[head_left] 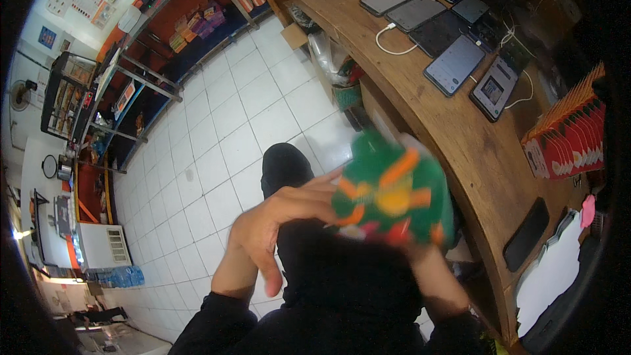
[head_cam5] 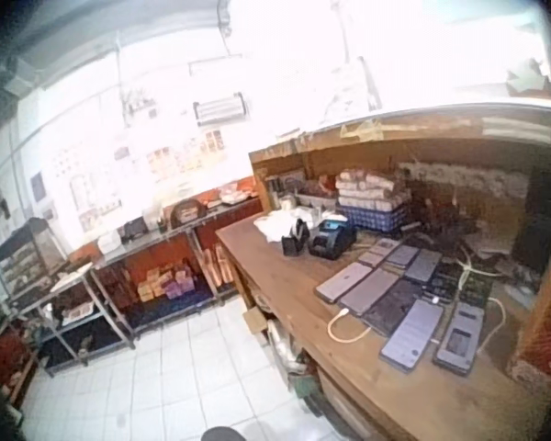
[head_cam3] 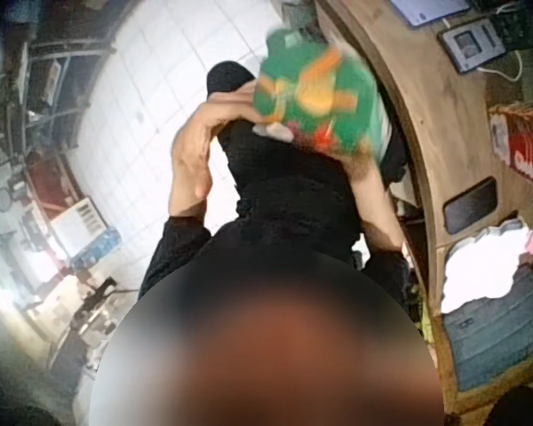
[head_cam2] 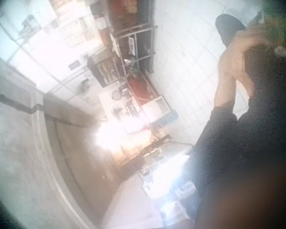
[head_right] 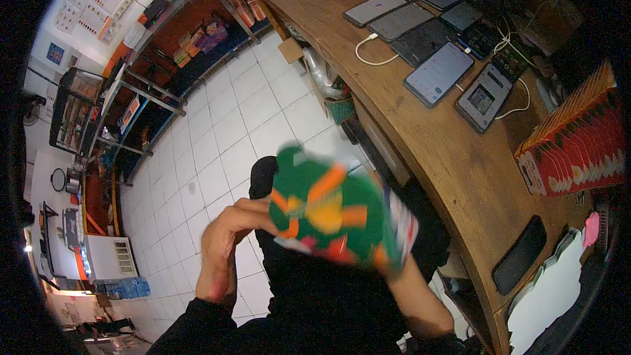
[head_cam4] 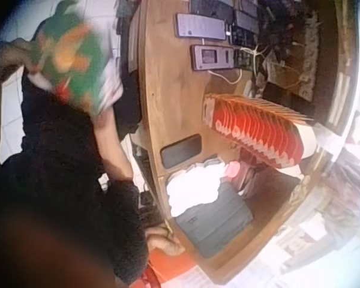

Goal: The person folds flat, colorful paperboard sheets into small rectangular boxes and stacks them on the counter. They repeatedly pick up a sheet, fold the sides and ends to form a box, and place it on a growing stack.

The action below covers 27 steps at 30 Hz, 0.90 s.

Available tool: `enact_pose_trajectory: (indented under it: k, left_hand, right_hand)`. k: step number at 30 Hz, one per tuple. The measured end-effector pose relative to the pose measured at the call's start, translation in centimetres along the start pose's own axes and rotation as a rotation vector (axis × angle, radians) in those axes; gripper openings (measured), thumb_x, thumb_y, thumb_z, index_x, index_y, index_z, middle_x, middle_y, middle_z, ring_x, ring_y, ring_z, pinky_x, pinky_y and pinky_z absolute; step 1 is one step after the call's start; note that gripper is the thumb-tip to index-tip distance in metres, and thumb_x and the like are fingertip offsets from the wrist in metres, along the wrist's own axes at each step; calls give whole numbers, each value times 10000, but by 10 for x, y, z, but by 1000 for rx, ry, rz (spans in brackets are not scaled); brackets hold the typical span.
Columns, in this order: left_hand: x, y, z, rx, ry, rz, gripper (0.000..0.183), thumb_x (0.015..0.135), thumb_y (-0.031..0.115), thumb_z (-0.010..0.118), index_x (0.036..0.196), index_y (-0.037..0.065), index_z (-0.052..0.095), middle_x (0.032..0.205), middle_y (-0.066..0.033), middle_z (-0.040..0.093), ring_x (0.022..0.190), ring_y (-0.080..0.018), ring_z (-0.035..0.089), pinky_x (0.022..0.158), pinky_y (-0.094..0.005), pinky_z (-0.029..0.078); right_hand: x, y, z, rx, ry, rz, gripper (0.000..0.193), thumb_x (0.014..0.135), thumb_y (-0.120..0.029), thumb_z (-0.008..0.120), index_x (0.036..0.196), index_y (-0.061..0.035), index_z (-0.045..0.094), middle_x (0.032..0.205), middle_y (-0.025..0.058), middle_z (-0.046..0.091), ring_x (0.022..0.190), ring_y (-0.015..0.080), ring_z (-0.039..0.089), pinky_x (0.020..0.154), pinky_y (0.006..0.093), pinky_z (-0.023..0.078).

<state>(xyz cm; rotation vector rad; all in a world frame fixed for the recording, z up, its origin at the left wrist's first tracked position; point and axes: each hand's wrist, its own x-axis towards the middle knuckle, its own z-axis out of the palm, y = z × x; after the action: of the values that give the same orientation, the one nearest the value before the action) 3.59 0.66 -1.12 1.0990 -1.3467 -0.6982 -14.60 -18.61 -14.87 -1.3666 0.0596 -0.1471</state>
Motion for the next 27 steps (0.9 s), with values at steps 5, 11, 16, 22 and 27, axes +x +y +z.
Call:
enact_pose_trajectory:
  k: [5,11,16,22,27]
  left_hand:
    - [-11,2,26,123,460,-412,254,777,44,924,955,-36,762,1178,-178,773,981,-209,733,880,-375,548]
    - [3,1,32,639,590,-325,212,746,35,961,813,-6,765,1333,-171,687,910,-105,620,745,-283,546]
    - [19,20,45,1285,233,44,252,719,182,966,923,156,819,1358,-75,632,1320,-214,563,1079,-454,486]
    - [15,52,36,1014,89,-44,435,778,250,923,1135,86,737,1249,-144,718,1067,-255,752,894,-415,629]
    - [2,61,35,965,839,-1,826,626,755,939,957,55,652,1230,-158,701,1049,-276,723,939,-386,575]
  right_hand:
    - [-6,15,17,954,25,158,662,1000,-305,758,1556,-94,466,1488,103,601,1297,273,619,952,388,563]
    - [9,-41,19,-242,669,-256,436,983,-125,767,1368,-26,591,1368,154,583,1143,224,613,961,375,519]
    - [18,-80,42,-768,255,-466,653,766,-21,881,1378,-19,654,1316,200,597,1195,379,621,1008,469,527]
    - [31,-98,40,-747,168,-623,425,735,13,863,1142,-36,747,1058,124,646,972,317,662,822,416,568]
    - [26,-116,26,-790,279,-757,357,735,36,856,1075,-53,797,862,35,644,742,202,651,650,329,545]
